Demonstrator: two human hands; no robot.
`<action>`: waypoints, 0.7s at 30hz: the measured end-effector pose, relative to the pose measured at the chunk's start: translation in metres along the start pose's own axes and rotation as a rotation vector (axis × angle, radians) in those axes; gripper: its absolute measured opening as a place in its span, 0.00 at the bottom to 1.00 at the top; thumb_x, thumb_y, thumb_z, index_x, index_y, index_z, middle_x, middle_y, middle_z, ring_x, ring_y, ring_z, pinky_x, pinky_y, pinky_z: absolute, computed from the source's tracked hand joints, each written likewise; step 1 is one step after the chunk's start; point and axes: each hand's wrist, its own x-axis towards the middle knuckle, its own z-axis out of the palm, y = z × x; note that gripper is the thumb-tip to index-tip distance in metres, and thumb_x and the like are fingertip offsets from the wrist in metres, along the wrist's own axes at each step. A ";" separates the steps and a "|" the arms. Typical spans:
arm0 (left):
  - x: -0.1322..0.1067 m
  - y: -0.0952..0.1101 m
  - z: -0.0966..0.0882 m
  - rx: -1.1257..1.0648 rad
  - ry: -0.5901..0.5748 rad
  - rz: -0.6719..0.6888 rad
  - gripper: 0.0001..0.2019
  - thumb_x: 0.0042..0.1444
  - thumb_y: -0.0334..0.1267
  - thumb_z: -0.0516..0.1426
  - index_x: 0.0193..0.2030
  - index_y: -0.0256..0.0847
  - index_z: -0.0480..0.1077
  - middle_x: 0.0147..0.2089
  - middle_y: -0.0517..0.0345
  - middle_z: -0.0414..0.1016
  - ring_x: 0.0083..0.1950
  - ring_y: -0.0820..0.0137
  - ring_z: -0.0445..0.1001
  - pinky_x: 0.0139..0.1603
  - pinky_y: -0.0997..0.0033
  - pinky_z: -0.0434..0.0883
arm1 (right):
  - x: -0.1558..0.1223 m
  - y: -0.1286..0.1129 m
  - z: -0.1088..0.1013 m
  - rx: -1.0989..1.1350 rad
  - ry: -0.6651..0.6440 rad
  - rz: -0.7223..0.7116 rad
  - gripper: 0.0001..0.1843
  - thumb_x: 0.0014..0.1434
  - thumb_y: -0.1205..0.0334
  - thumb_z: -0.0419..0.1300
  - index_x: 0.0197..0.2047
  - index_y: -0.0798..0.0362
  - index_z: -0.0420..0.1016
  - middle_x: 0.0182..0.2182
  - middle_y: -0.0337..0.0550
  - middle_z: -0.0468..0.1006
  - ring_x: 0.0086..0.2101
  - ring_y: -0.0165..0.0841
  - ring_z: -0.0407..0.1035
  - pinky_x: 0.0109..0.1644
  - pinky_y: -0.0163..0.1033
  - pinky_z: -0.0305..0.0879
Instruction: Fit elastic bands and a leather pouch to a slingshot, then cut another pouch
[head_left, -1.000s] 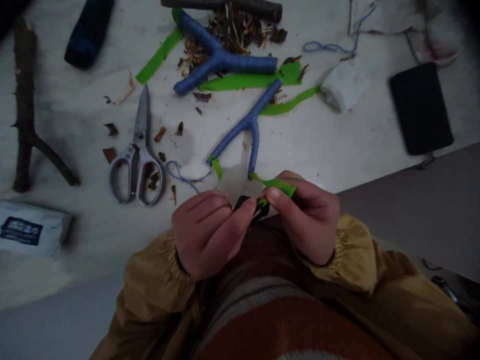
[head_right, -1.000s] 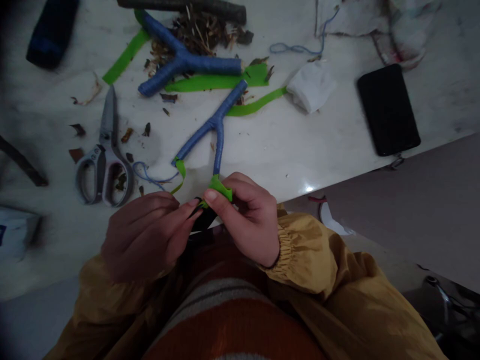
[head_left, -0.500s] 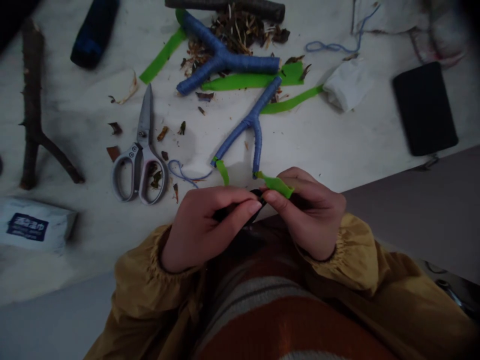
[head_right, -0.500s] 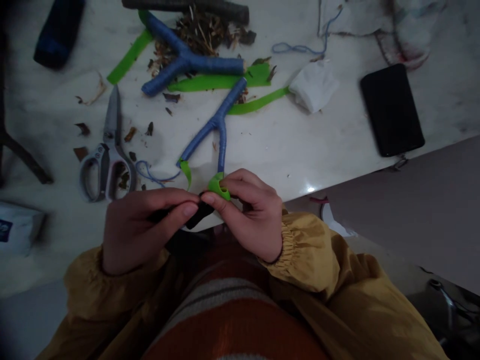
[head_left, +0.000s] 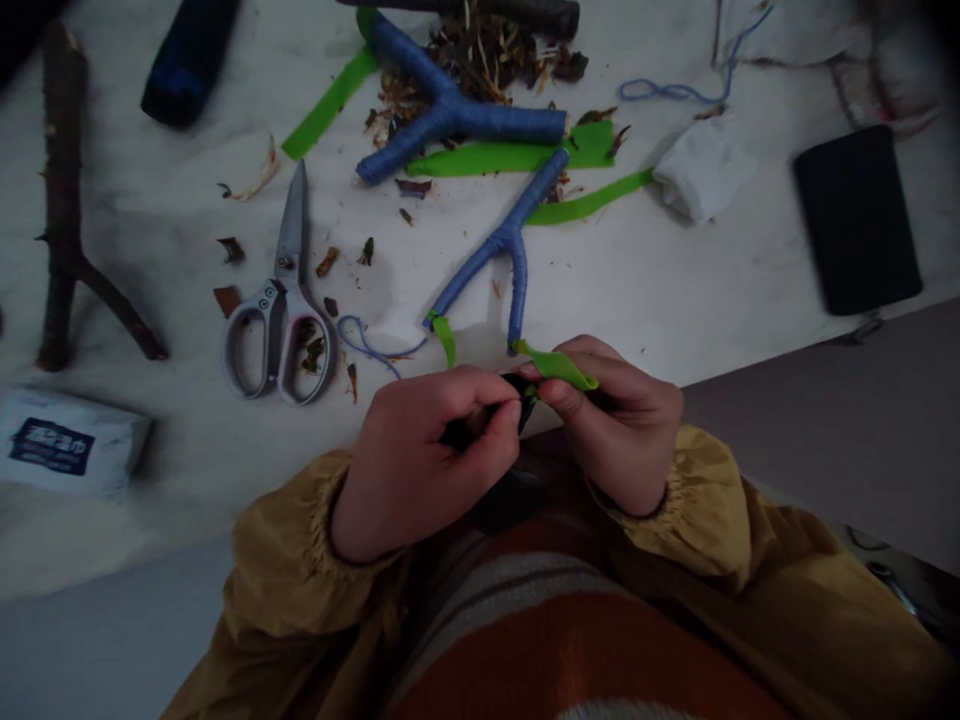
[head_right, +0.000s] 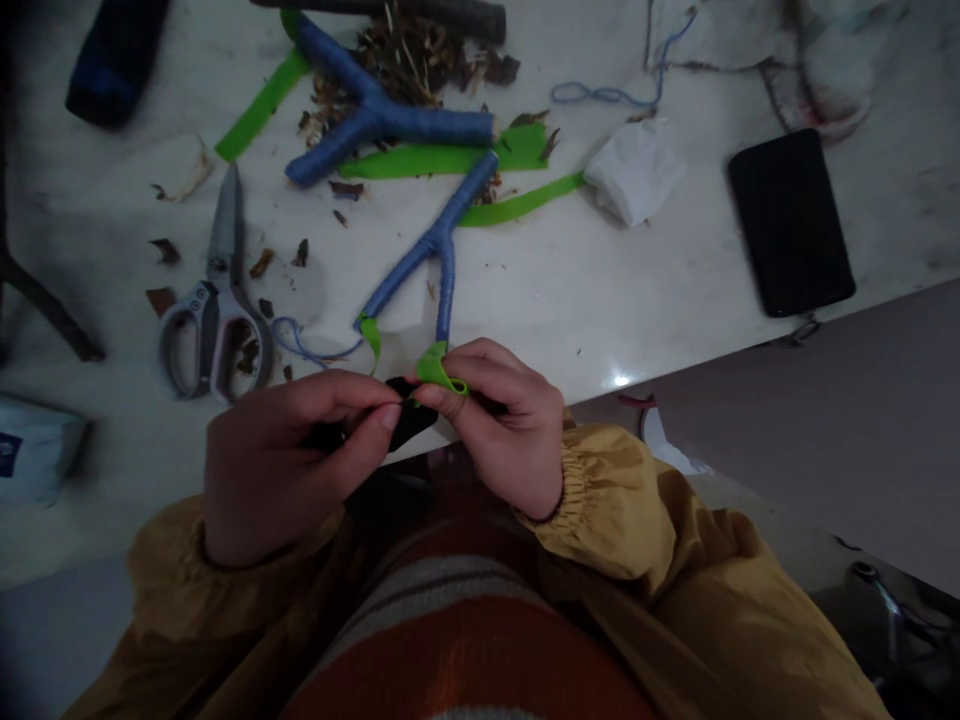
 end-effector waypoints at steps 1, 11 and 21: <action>0.000 0.000 0.001 -0.004 0.008 0.012 0.05 0.52 0.29 0.58 0.31 0.44 0.71 0.19 0.71 0.69 0.19 0.82 0.65 0.22 0.82 0.66 | 0.000 0.000 0.000 0.017 -0.002 0.002 0.09 0.56 0.66 0.64 0.38 0.42 0.81 0.31 0.38 0.79 0.34 0.31 0.72 0.36 0.38 0.72; -0.001 0.001 0.001 -0.025 -0.032 0.052 0.06 0.56 0.31 0.57 0.30 0.45 0.70 0.24 0.68 0.75 0.23 0.78 0.71 0.25 0.78 0.69 | 0.007 -0.006 -0.009 0.114 -0.176 0.047 0.12 0.51 0.67 0.67 0.40 0.48 0.81 0.35 0.43 0.80 0.36 0.32 0.74 0.43 0.40 0.74; 0.001 -0.003 -0.003 -0.129 -0.128 -0.066 0.05 0.52 0.29 0.59 0.29 0.42 0.73 0.21 0.70 0.73 0.20 0.81 0.67 0.21 0.84 0.63 | 0.010 0.004 -0.012 0.240 -0.262 0.050 0.13 0.52 0.72 0.63 0.39 0.48 0.81 0.33 0.41 0.80 0.36 0.31 0.73 0.41 0.39 0.72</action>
